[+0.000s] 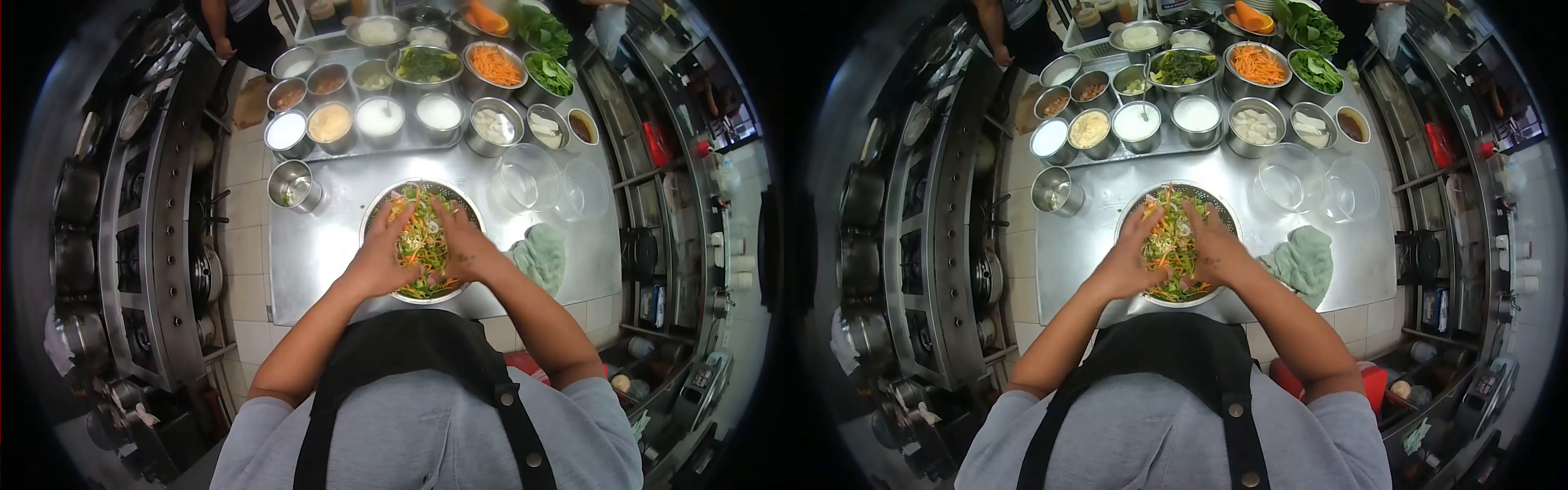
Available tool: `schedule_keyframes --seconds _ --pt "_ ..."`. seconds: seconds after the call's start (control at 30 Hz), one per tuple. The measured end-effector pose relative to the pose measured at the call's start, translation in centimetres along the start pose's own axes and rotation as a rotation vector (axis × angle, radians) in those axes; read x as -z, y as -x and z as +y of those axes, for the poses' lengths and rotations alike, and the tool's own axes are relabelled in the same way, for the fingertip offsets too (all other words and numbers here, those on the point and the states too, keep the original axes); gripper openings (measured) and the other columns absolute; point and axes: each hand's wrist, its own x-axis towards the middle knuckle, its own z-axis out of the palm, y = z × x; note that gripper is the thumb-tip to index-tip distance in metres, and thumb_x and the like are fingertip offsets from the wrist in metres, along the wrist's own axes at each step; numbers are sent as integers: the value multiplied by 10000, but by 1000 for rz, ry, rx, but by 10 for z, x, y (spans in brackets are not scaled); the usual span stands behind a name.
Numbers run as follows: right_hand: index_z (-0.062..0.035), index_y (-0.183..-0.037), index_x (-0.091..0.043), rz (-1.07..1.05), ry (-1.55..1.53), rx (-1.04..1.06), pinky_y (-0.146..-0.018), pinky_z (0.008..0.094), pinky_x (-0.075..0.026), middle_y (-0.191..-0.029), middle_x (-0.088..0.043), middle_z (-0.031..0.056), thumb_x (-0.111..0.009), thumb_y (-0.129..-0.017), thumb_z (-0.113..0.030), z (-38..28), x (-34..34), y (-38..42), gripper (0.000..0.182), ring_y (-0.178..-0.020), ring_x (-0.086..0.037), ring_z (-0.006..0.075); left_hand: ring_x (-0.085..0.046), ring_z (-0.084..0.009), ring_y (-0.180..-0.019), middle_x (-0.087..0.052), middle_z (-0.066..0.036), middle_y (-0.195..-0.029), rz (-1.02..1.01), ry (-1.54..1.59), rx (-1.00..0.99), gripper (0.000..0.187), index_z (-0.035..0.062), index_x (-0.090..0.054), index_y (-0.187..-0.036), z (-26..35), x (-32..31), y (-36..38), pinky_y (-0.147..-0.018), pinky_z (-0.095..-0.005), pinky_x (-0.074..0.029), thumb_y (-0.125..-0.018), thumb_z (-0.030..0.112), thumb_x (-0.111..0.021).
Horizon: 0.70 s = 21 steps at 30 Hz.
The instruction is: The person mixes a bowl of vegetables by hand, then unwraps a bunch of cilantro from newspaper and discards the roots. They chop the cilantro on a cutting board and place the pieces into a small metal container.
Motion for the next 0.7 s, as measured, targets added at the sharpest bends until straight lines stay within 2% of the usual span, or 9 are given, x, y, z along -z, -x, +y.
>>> schedule_keyframes --seconds 0.07,0.13,0.17,0.3,0.4,0.43,0.53,0.6,0.7 --pt "-38 -1478 -273 -8 175 -77 -1003 472 -454 -1215 -481 279 -861 -590 -131 11 -21 -3 1069 -1172 -498 478 -292 -474 -1388 -130 -283 -1549 -247 -222 104 1052 173 -285 -1522 9 -9 5 -1129 -449 -353 -629 130 -838" --pt "-60 -1498 -228 -96 2 -158 -981 499 -461 -1242 -445 339 -851 -590 -118 16 -28 -10 1103 -1155 -481 540 -353 -492 -1334 -189 -274 -1519 -174 -311 46 1068 193 -269 -1519 0 -20 4 -1098 -471 -388 -615 53 -819" --pt "-67 -1470 -304 -16 -5 -140 -955 474 -463 -1214 -495 297 -835 -621 -127 19 -32 -9 1003 -1120 -535 468 -391 -474 -1305 -254 -271 -1480 -172 -265 87 1025 184 -306 -1499 -1 -19 -1 -1082 -463 -402 -618 53 -815" --pt "-36 -1328 -482 150 -163 -85 -969 442 -458 -1177 -579 248 -765 -666 -52 39 -25 -9 720 -1107 -562 421 -491 -409 -1221 -442 -249 -1330 -61 -107 174 885 133 -397 -1437 -9 -17 -12 -1033 -428 -440 -650 52 -793" --pt "-45 -1302 -511 122 -287 -63 -984 437 -453 -1212 -578 247 -765 -660 -46 9 18 -2 690 -1125 -556 420 -531 -363 -1196 -516 -212 -1273 79 -44 162 809 97 -452 -1408 0 -8 -13 -1021 -392 -447 -670 44 -780" --pt "-65 -1330 -491 156 -234 61 -954 427 -478 -1152 -583 235 -721 -684 -13 4 24 -1 688 -1112 -566 411 -536 -349 -1195 -529 -204 -1261 106 -27 113 745 61 -473 -1386 6 -6 -13 -1021 -381 -443 -698 43 -759" --pt "-79 -1293 -527 139 -232 123 -928 430 -484 -1100 -595 236 -690 -717 -4 -18 39 4 603 -1068 -574 415 -542 -349 -1185 -537 -192 -1260 71 25 11 665 51 -513 -1352 29 10 -13 -1022 -381 -437 -725 44 -735" --pt "-73 -1238 -558 167 -204 172 -888 438 -489 -1062 -597 219 -671 -728 6 -35 54 6 528 -1034 -583 405 -581 -287 -1128 -585 -151 -1209 92 -21 -50 559 28 -533 -1328 40 16 -15 -987 -355 -457 -791 17 -686" --pt "-58 -1115 -603 213 -140 224 -799 444 -494 -975 -589 173 -643 -740 22 -53 77 12 386 -950 -599 375 -607 -154 -1000 -646 -67 -1100 70 241 -34 404 -5 -548 -1293 61 26 -16 -876 -285 -494 -894 -36 -604"
